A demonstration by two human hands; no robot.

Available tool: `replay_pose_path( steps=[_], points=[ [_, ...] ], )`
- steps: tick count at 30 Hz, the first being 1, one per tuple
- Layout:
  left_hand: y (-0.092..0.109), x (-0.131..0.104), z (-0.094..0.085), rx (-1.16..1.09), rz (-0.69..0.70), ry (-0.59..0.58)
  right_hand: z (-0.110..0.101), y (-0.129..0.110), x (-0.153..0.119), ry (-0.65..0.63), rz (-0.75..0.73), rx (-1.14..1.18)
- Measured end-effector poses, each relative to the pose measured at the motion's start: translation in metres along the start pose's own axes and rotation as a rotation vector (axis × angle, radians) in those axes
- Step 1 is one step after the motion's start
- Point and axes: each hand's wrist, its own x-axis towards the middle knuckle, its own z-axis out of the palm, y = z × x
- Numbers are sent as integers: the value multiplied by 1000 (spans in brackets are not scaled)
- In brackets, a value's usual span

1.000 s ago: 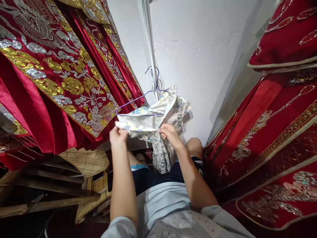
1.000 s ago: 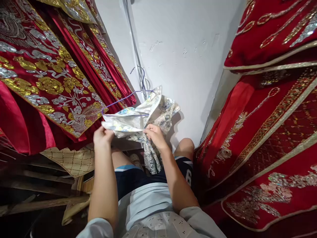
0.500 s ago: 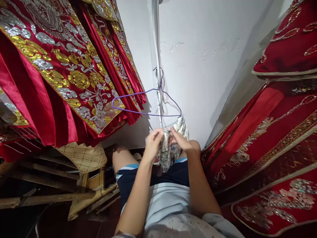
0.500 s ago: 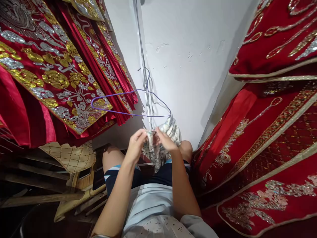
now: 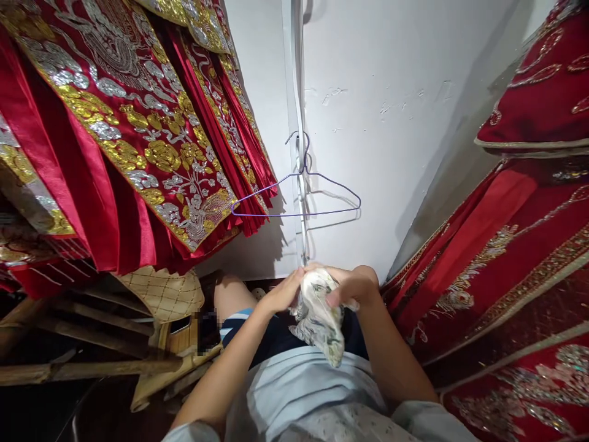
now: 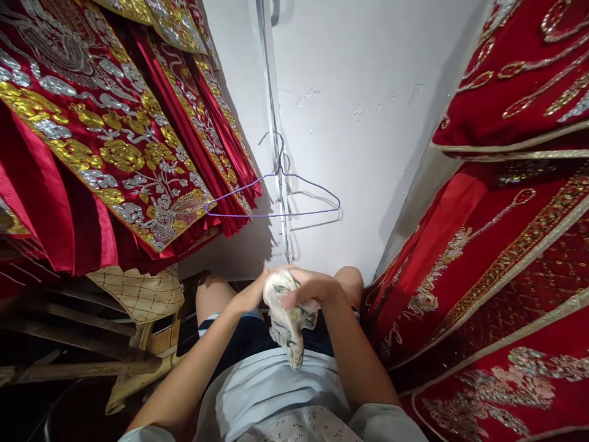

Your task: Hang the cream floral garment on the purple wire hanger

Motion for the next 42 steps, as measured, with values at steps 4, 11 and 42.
replay_pose_path(
  steps=[4,11,42],
  points=[
    [-25,-36,-8,325,-114,-154,-1,-29,-23,-173,187,-354],
    [-33,-83,-76,902,-348,23,-31,-65,-37,371,13,-865],
    [42,36,-154,870,-131,473,-89,-47,5,1235,-334,-946]
  ],
)
